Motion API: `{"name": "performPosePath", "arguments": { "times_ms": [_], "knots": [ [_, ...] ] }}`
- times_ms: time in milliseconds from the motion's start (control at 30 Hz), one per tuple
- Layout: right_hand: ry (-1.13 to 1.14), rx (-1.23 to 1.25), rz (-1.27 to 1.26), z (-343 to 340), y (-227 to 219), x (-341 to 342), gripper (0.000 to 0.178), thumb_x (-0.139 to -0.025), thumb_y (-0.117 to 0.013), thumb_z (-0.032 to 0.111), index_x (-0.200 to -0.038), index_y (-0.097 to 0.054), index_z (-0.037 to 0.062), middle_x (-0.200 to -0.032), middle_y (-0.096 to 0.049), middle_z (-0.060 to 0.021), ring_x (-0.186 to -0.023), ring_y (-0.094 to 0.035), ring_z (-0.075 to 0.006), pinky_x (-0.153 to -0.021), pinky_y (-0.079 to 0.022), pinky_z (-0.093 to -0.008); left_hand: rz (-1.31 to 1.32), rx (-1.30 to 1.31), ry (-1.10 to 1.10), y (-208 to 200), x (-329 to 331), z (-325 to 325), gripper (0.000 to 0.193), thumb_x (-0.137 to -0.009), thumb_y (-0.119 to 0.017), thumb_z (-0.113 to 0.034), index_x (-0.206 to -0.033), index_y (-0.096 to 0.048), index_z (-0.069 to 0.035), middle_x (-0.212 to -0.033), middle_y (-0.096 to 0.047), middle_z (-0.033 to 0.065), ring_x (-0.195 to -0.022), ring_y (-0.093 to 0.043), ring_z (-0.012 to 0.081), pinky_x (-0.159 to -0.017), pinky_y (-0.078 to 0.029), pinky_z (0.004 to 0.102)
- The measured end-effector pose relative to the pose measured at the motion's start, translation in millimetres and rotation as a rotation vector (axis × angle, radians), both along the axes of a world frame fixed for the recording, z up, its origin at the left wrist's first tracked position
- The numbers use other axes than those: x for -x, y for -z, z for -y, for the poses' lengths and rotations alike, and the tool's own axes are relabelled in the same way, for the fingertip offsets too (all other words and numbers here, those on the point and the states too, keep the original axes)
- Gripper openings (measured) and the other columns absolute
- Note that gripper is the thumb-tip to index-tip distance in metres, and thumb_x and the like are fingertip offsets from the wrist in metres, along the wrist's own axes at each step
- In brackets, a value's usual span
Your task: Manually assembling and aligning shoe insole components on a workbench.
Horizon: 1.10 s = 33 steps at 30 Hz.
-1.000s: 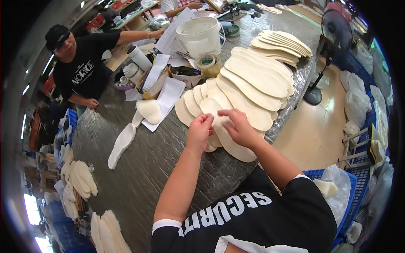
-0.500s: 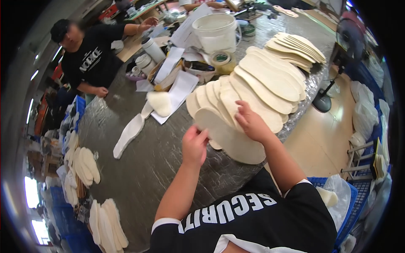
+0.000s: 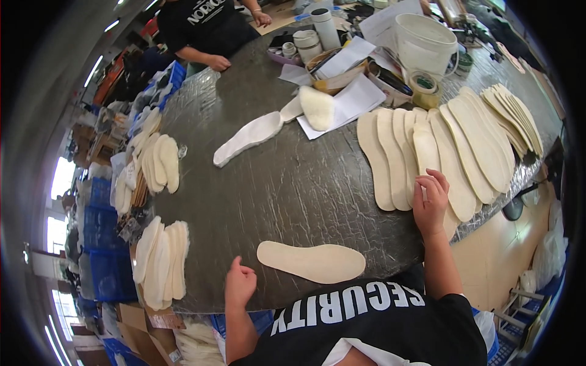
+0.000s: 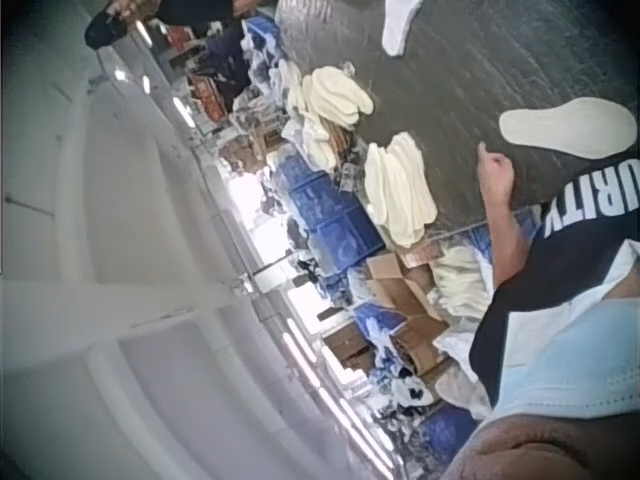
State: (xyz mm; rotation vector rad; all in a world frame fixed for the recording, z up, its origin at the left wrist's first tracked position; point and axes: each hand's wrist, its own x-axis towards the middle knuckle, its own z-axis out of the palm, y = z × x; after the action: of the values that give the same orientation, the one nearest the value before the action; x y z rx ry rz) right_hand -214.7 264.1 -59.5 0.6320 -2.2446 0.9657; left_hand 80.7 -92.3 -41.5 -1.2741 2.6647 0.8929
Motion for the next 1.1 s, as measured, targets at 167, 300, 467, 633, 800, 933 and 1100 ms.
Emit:
{"name": "performPosePath", "arguments": {
  "times_ms": [167, 300, 467, 633, 800, 933, 1100],
  "knots": [
    [-0.226, 0.048, 0.09, 30.8, -2.3, -18.9, 0.013, -0.075, -0.065, -0.002, -0.086, -0.061, 0.004, -0.088, -0.064, -0.0091, -0.099, -0.058, -0.0344, -0.087, -0.044, -0.0426, -0.08, 0.406, 0.253, -22.6, 54.7, 34.3, 0.035, -0.081, -0.063, -0.008, -0.114, -0.058, 0.003, -0.1, -0.063, 0.0178, -0.1, -0.058, 0.0361, -0.088, -0.048, 0.0431],
    [-0.443, -0.034, 0.101, 57.3, 10.8, -43.1, 0.016, -0.07, -0.067, 0.001, -0.084, -0.061, 0.0054, -0.087, -0.064, -0.0073, -0.097, -0.058, -0.0316, -0.087, -0.045, -0.0418, -0.244, 0.583, 0.508, 3.1, 154.1, 63.6, 0.035, -0.078, -0.067, -0.008, -0.11, -0.06, 0.002, -0.113, -0.058, 0.0182, -0.11, -0.053, 0.0371, -0.094, -0.045, 0.0434],
    [-0.601, -0.122, 0.088, 73.2, 25.3, -44.5, 0.014, -0.07, -0.069, 0.006, -0.081, -0.061, 0.0069, -0.084, -0.063, -0.0062, -0.093, -0.059, -0.0279, -0.082, -0.044, -0.0412, -0.229, 0.79, 0.498, 40.8, 250.7, 125.8, 0.04, -0.081, -0.06, -0.007, -0.12, -0.056, 0.001, -0.129, -0.053, 0.0167, -0.127, -0.044, 0.0354, -0.103, -0.038, 0.0498],
    [-0.555, -0.11, 0.146, 71.6, 33.4, -42.7, 0.013, -0.071, -0.069, 0.006, -0.081, -0.061, 0.0065, -0.081, -0.061, -0.0068, -0.091, -0.058, -0.0271, -0.081, -0.044, -0.0404, 0.134, 0.586, 0.415, 21.3, 277.4, 112.9, 0.041, -0.083, -0.048, -0.003, -0.124, -0.054, -0.001, -0.131, -0.053, 0.0184, -0.13, -0.043, 0.0362, -0.104, -0.035, 0.0523],
    [-0.542, -0.112, 0.196, 69.1, 31.6, -40.0, 0.012, -0.073, -0.068, 0.006, -0.082, -0.061, 0.0063, -0.082, -0.062, -0.0074, -0.09, -0.058, -0.0275, -0.081, -0.043, -0.0405, 0.016, 0.484, 0.563, 19.7, 191.4, 54.9, 0.036, -0.084, -0.047, -0.001, -0.119, -0.056, 0.001, -0.12, -0.058, 0.0207, -0.114, -0.053, 0.0394, -0.098, -0.039, 0.0531],
    [-0.527, -0.087, 0.212, 69.6, 28.7, -39.2, 0.012, -0.074, -0.068, 0.006, -0.085, -0.062, 0.0064, -0.083, -0.062, -0.0081, -0.09, -0.058, -0.028, -0.081, -0.043, -0.0406, -0.333, 0.439, 0.586, 21.3, 103.2, 9.9, 0.024, -0.083, -0.053, 0.002, -0.105, -0.061, 0.003, -0.11, -0.06, 0.0188, -0.105, -0.056, 0.0382, -0.089, -0.046, 0.0461],
    [-0.531, -0.084, 0.33, 81.7, 21.0, -52.8, 0.02, -0.077, -0.07, 0.013, -0.093, -0.061, 0.0064, -0.09, -0.063, -0.009, -0.089, -0.058, -0.0312, -0.079, -0.045, -0.0416, -0.542, 0.32, 0.481, 9.8, 48.5, -10.1, 0.012, -0.078, -0.06, 0.005, -0.088, -0.065, 0.0, -0.095, -0.06, 0.0147, -0.091, -0.055, 0.0324, -0.082, -0.046, 0.0399]
  ]
}}
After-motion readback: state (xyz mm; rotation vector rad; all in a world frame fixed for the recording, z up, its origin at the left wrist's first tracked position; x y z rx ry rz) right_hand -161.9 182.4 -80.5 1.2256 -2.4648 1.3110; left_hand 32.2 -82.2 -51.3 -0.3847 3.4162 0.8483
